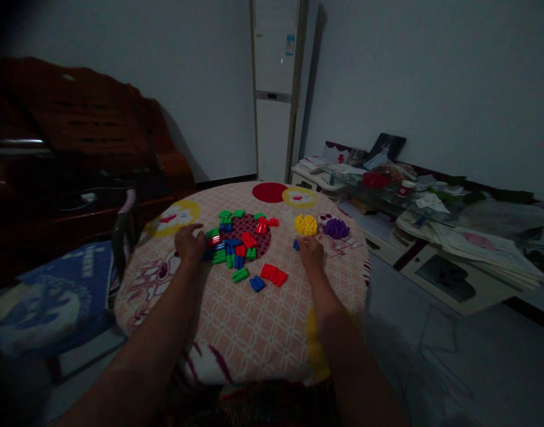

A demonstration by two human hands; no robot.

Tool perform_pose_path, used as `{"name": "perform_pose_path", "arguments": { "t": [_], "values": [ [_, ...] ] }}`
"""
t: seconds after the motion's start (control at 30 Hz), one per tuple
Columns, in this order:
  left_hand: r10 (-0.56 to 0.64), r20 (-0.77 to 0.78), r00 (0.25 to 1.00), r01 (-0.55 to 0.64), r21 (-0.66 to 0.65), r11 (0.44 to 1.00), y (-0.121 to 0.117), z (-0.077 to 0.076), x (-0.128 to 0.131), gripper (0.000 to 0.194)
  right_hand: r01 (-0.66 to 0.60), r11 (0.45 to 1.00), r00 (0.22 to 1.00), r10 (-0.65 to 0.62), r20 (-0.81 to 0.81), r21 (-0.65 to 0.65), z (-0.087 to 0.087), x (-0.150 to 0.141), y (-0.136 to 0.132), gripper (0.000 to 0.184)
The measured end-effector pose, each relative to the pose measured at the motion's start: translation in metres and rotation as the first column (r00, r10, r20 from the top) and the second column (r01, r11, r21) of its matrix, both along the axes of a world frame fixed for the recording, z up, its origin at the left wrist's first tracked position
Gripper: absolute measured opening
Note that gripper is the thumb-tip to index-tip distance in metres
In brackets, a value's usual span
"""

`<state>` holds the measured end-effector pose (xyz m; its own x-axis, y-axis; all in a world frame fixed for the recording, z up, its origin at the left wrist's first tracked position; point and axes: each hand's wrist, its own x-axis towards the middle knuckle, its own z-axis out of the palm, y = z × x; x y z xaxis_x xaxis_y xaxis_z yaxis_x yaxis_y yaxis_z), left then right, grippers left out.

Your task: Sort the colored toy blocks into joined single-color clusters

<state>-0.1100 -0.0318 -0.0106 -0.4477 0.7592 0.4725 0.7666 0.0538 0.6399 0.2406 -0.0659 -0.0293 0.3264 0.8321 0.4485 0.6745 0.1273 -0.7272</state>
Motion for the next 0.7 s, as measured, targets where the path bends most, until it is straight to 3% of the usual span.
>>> {"name": "perform_pose_path", "arguments": {
  "t": [0.1,0.2,0.3,0.5,0.6,0.7],
  "values": [
    [-0.164,-0.043,0.986,0.166,0.06,0.984,-0.007,0.009,0.024,0.032,0.024,0.995,0.999,-0.029,0.045,0.099,0.002,-0.001,-0.004,0.034],
    [-0.365,-0.076,0.928,0.361,-0.063,0.931,-0.015,0.012,0.044,0.026,-0.006,0.99,0.997,-0.004,0.071,0.139,0.001,-0.002,-0.007,0.036],
    [-0.455,-0.14,0.879,0.429,-0.183,0.885,-0.02,0.01,0.05,0.021,-0.022,0.991,0.999,0.015,0.048,0.135,-0.001,-0.001,-0.008,0.036],
    [-0.463,-0.226,0.857,0.399,-0.278,0.874,-0.02,-0.001,0.041,0.029,0.001,0.993,1.0,-0.004,0.023,0.12,-0.003,-0.001,-0.007,0.035],
    [-0.408,-0.165,0.898,0.37,-0.22,0.903,-0.016,-0.003,0.041,0.026,0.009,0.993,1.0,-0.011,0.019,0.118,-0.003,-0.001,-0.007,0.034],
    [-0.378,-0.024,0.925,0.376,-0.067,0.924,-0.013,0.0,0.047,0.022,0.017,0.991,1.0,-0.019,0.017,0.136,-0.001,-0.003,-0.008,0.034]
  ]
}}
